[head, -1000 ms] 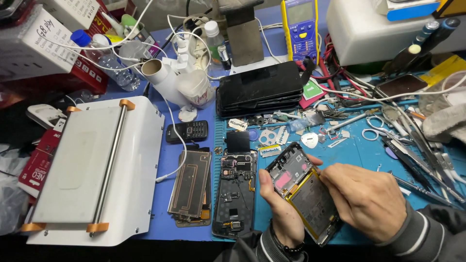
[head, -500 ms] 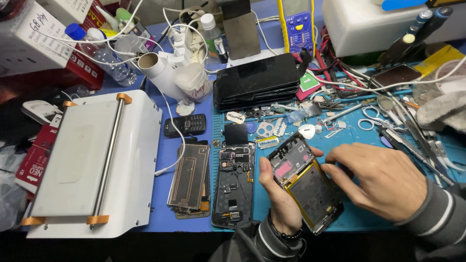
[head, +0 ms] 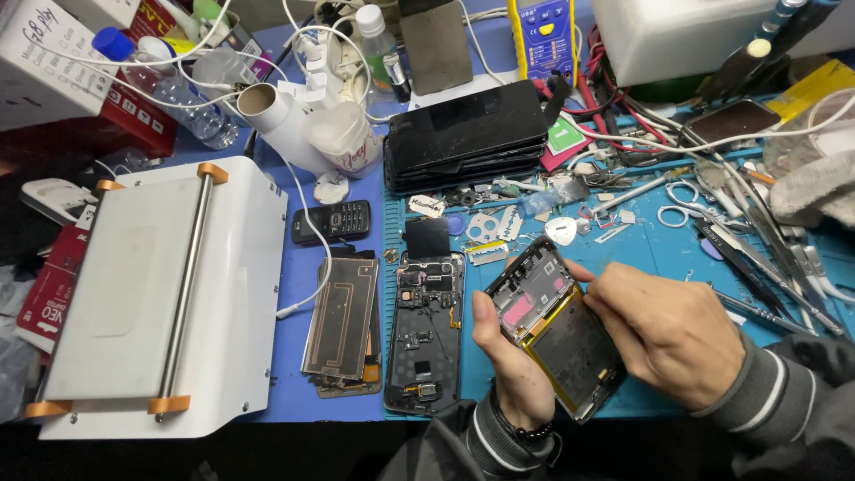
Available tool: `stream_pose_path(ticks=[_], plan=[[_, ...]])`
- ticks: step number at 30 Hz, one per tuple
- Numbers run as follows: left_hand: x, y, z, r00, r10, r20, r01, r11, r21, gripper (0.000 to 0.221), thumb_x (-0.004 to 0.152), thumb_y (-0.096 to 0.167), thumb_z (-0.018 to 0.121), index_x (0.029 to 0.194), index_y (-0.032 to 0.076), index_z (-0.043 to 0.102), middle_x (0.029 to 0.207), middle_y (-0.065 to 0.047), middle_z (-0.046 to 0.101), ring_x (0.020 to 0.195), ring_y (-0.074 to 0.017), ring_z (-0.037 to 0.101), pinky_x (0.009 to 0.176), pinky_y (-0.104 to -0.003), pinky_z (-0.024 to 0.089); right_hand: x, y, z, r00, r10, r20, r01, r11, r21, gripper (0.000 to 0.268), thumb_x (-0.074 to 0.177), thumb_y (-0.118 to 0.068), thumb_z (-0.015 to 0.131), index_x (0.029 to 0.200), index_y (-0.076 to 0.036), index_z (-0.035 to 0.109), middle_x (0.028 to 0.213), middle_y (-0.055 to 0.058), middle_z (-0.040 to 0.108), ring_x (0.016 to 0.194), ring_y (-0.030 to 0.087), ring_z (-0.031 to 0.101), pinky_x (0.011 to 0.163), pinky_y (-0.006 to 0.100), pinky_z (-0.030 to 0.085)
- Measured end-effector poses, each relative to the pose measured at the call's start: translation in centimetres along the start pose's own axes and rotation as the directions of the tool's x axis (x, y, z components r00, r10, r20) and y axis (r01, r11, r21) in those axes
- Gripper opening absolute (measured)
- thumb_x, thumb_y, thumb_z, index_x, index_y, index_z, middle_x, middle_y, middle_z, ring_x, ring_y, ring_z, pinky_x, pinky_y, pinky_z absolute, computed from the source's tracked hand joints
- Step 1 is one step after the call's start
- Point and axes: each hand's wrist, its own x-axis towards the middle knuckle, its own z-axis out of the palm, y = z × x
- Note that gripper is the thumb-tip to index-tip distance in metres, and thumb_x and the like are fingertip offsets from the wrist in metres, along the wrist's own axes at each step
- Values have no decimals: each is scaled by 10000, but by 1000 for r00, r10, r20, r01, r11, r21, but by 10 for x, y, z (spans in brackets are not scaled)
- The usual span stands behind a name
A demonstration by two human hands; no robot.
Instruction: The person repairs a disassembled smartphone at a workbench, using a pry tool to work around the battery and pull the battery out of the phone frame, then continues prying adhesive from the battery and frame while holding the phone.
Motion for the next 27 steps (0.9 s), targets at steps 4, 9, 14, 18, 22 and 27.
stream_pose_path(ticks=[4,9,14,18,22,27], plan=[[-1,3,2,999,-23,-28,23,1000,15,920,937,710,119,1175,-9,641,870,-81,672,749,-164,573,668,-302,434,2,3,-4,998,12,54,-14,999,36,72,852,-83,651,883,-137,616,711,10,648,480,250,571,465,376,429],[0,8,13,997,79,-18,-78,995,66,846,938,678,161,1132,-2,627,869,-69,628,759,-157,537,689,-309,423,-3,4,-6,997,30,74,-32,999,23,79,838,-98,660,844,-150,602,670,-2,647,452,251,550,452,377,421],[1,14,19,993,108,-35,-101,980,170,837,915,684,179,1102,6,631,849,-51,615,732,-140,508,667,-299,391,-11,6,-4,991,82,104,-82,997,-5,90,820,-103,664,847,-160,600,671,-3,671,459,256,564,448,383,431],[1,15,20,990,137,-37,-126,967,222,840,917,677,174,1085,1,644,819,-45,593,715,-141,486,657,-303,377,-19,7,-3,985,117,130,-114,993,-30,77,824,-117,656,834,-161,593,658,-5,675,457,244,595,451,374,456],[0,13,17,991,129,-17,-124,974,187,840,931,672,170,1095,4,652,795,-27,572,701,-131,464,644,-294,355,-28,11,1,982,136,130,-129,990,-57,53,837,-145,649,843,-172,604,658,4,673,487,275,601,482,384,459],[-2,3,3,999,19,-32,-15,994,109,935,913,721,133,1186,-7,651,983,-102,665,912,-210,635,777,-369,508,-40,12,2,981,145,131,-139,989,-57,49,840,-140,648,833,-177,615,646,-17,671,454,228,580,463,355,461]])
